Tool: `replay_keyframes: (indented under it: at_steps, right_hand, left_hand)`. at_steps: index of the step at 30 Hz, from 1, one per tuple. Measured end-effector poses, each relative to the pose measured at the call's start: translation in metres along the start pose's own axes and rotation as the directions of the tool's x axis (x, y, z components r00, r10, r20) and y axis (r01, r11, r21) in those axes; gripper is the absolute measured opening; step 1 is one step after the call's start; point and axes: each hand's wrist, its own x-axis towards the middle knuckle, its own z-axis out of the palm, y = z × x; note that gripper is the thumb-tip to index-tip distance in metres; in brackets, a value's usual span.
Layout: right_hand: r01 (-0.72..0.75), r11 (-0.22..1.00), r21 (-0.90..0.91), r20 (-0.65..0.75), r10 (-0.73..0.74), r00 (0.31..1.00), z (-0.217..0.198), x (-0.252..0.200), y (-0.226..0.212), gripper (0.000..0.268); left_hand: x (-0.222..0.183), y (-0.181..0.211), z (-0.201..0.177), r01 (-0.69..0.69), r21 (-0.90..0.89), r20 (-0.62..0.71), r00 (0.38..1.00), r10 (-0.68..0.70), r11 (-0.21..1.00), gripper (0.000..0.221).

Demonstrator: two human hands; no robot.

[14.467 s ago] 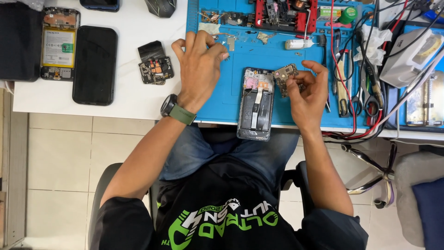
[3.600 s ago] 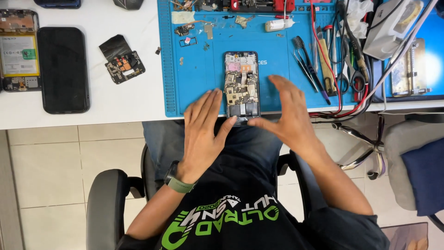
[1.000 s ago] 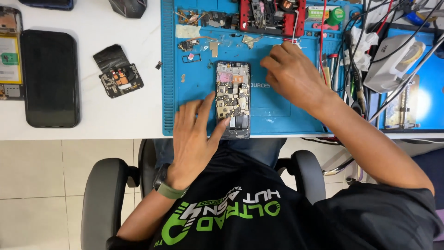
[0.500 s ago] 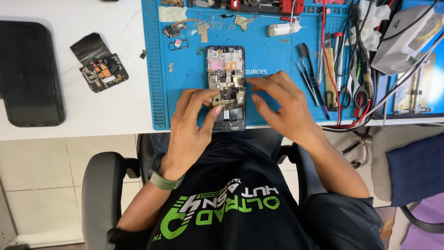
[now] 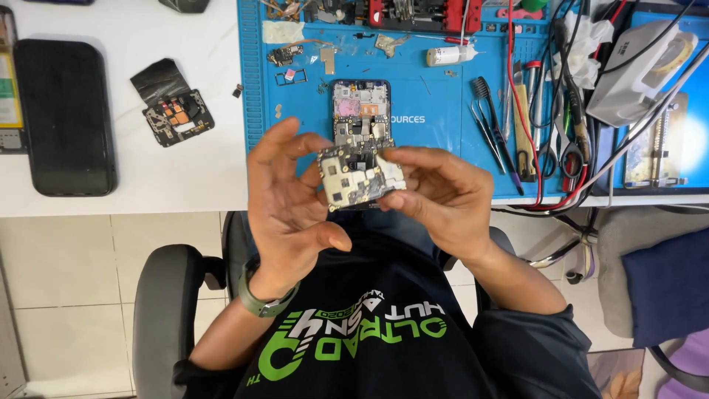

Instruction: Disassembling a mobile phone motherboard by removing internal metal shielding using precision cutters.

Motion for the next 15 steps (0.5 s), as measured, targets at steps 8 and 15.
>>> replay_keyframes:
  at_steps: [8, 15]
  right_hand:
    - [0.352, 0.878, -0.325, 0.21, -0.297, 0.932, 0.003, 0.012, -0.015, 0.031]
    - [0.657, 0.534, -0.532, 0.571, -0.346, 0.744, -0.006, 0.034, -0.063, 0.02]
  left_hand:
    - [0.0, -0.005, 0.029, -0.153, 0.079, -0.071, 0.985, 0.159, 0.985, 0.072]
    - [0.005, 0.002, 0.037, -0.172, 0.341, -0.099, 0.971, 0.217, 0.924, 0.071]
